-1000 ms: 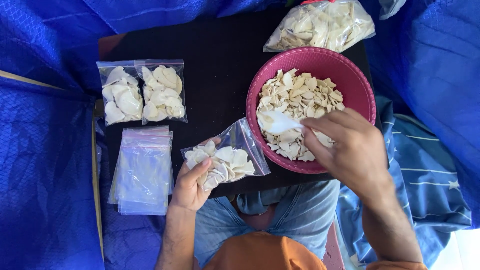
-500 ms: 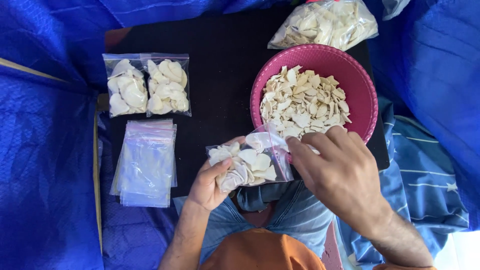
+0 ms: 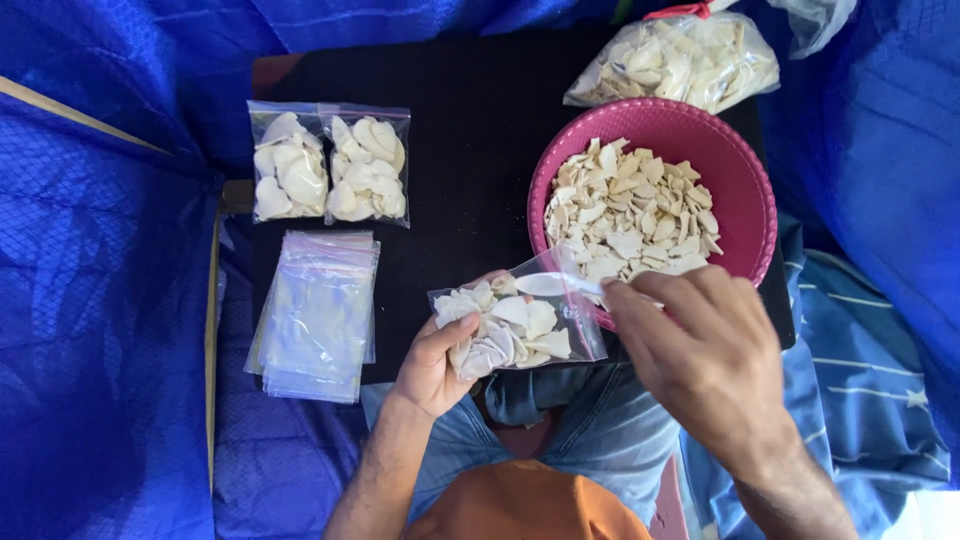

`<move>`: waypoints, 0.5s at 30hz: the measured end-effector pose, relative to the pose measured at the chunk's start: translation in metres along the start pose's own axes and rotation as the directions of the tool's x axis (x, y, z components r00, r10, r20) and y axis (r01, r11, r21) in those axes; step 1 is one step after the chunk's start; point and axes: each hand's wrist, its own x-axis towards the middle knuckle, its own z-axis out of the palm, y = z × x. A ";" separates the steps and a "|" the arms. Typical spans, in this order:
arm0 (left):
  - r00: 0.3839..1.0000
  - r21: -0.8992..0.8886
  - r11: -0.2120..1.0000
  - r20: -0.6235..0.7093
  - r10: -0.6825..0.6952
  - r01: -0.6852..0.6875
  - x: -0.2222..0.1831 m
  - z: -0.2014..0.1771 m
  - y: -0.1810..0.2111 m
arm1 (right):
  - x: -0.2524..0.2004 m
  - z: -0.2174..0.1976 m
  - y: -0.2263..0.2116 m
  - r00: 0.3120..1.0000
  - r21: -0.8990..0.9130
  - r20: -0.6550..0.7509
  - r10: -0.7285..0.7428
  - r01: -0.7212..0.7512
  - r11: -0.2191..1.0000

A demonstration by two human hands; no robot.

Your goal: Scooping dried food pieces from a bowl into small plastic bags and sealing them.

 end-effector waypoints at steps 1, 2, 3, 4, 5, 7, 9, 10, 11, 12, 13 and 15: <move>1.000 0.003 1.000 0.006 0.004 -0.004 -0.002 -0.007 0.001 | -0.006 -0.001 0.007 1.000 -0.002 -0.006 -0.004 0.004 1.000; 0.999 -0.009 0.999 -0.016 0.036 -0.036 -0.004 -0.013 0.001 | -0.011 -0.003 0.014 0.998 0.015 -0.017 0.061 -0.061 0.998; 0.997 -0.021 0.997 -0.039 0.067 -0.068 -0.005 -0.020 0.002 | -0.017 -0.004 0.022 0.992 0.033 -0.026 0.127 -0.126 0.991; 0.997 -0.021 0.997 -0.040 0.068 -0.069 -0.006 -0.021 0.005 | -0.021 -0.004 0.028 0.992 0.034 -0.026 0.126 -0.125 0.992; 0.993 -0.021 0.993 -0.043 0.113 -0.114 -0.007 -0.023 0.009 | -0.026 -0.005 0.034 0.982 -0.077 -0.011 0.189 -0.189 0.979; 0.987 -0.021 0.988 -0.047 0.155 -0.156 -0.008 -0.022 0.016 | -0.030 -0.002 0.045 0.967 -0.189 -0.003 0.255 -0.251 0.949; 0.955 -0.026 0.969 -0.181 0.236 -0.245 -0.010 -0.021 0.020 | -0.033 0.005 0.053 0.976 -0.296 -0.002 0.217 -0.207 0.932; 0.955 -0.026 0.970 -0.187 0.231 -0.240 -0.012 -0.021 0.021 | -0.035 0.011 0.056 0.975 -0.295 0.004 0.222 -0.211 0.932; 0.960 -0.041 0.970 -0.159 0.230 -0.239 -0.013 -0.020 0.021 | -0.036 0.016 0.058 0.975 -0.385 0.040 0.218 -0.186 0.904; 0.965 -0.056 0.969 -0.124 0.232 -0.240 -0.012 -0.019 0.023 | -0.036 0.023 0.061 0.974 -0.473 0.069 0.214 -0.157 0.867; 0.966 -0.055 0.970 -0.122 0.230 -0.238 -0.012 -0.021 0.022 | -0.032 0.027 0.062 0.974 -0.474 0.067 0.217 -0.160 0.866; 0.971 -0.084 0.968 -0.036 0.235 -0.237 -0.016 -0.025 0.019 | -0.025 0.035 0.063 0.983 -0.530 0.042 0.178 -0.129 0.838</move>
